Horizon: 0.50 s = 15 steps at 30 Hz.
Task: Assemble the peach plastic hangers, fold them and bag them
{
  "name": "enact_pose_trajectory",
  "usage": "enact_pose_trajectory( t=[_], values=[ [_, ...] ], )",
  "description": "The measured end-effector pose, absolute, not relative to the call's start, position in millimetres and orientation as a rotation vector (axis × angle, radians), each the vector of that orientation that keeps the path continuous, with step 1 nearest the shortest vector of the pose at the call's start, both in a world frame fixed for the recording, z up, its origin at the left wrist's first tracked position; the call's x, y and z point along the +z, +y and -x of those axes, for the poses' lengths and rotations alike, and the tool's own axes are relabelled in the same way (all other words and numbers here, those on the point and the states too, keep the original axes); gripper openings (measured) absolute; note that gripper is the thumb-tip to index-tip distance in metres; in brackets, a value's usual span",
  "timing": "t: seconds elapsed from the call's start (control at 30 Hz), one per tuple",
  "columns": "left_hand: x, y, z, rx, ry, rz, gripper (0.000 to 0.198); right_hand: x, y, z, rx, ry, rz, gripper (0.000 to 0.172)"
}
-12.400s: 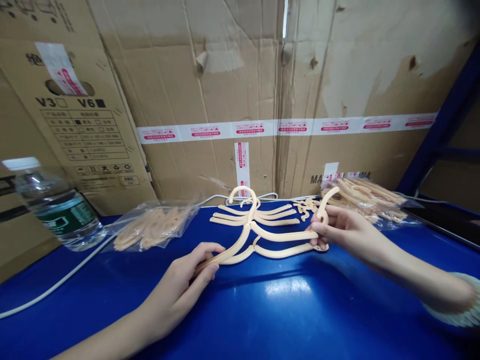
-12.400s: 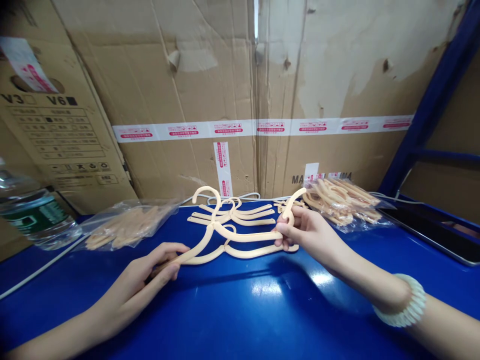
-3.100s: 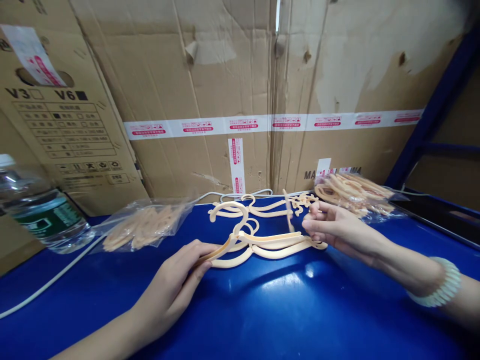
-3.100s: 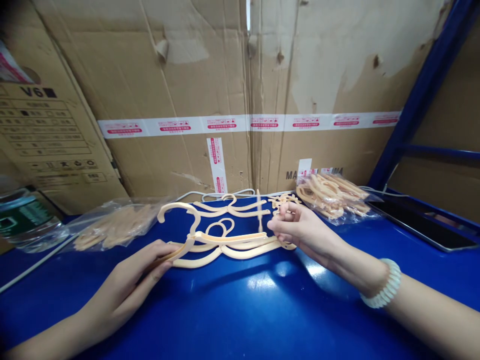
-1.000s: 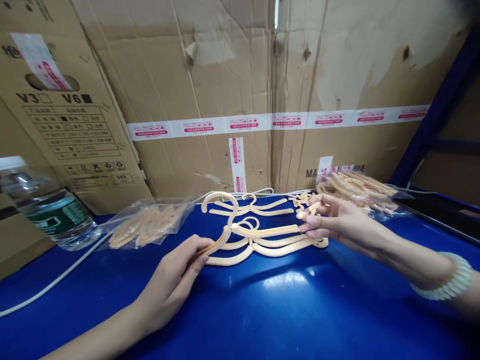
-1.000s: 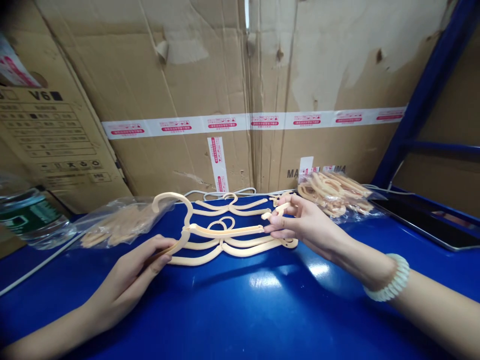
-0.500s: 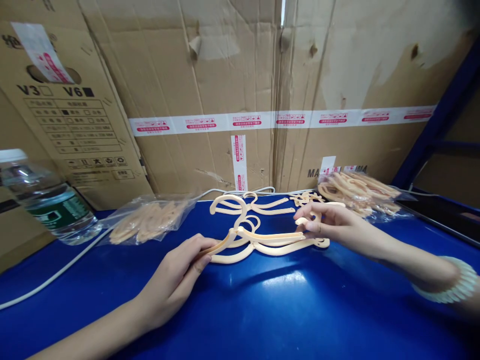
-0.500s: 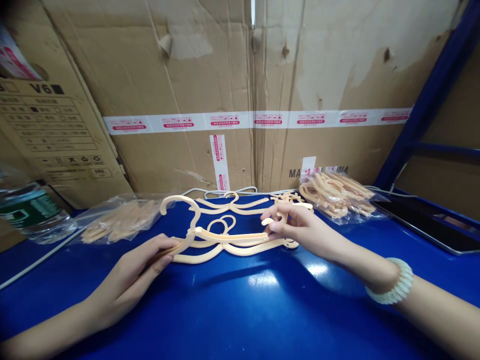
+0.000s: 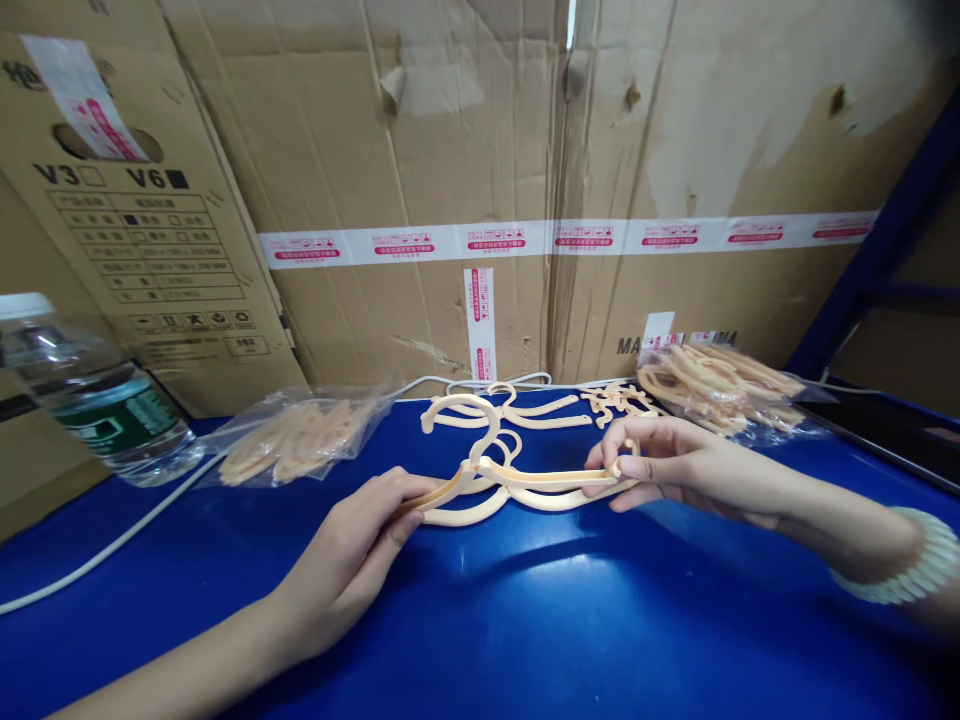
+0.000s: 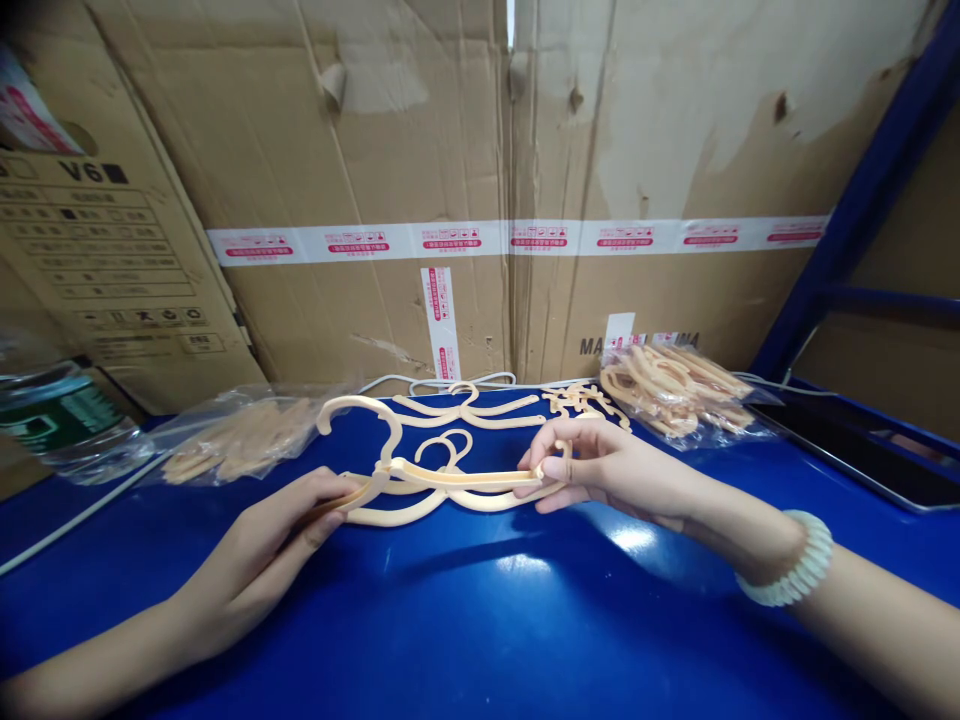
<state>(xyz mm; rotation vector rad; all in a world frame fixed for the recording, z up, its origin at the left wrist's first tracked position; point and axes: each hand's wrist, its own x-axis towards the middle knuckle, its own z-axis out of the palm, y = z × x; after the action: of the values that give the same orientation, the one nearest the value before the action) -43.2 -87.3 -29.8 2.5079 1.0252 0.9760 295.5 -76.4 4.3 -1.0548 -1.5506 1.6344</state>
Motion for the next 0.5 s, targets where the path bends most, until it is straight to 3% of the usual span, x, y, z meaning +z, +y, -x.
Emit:
enact_pose_trajectory(
  t=[0.5],
  values=[
    [-32.1,-88.8,45.2,0.986,0.976,-2.626,0.025,6.0,-80.4,-293.3,1.808,-1.446,1.008,0.015]
  ],
)
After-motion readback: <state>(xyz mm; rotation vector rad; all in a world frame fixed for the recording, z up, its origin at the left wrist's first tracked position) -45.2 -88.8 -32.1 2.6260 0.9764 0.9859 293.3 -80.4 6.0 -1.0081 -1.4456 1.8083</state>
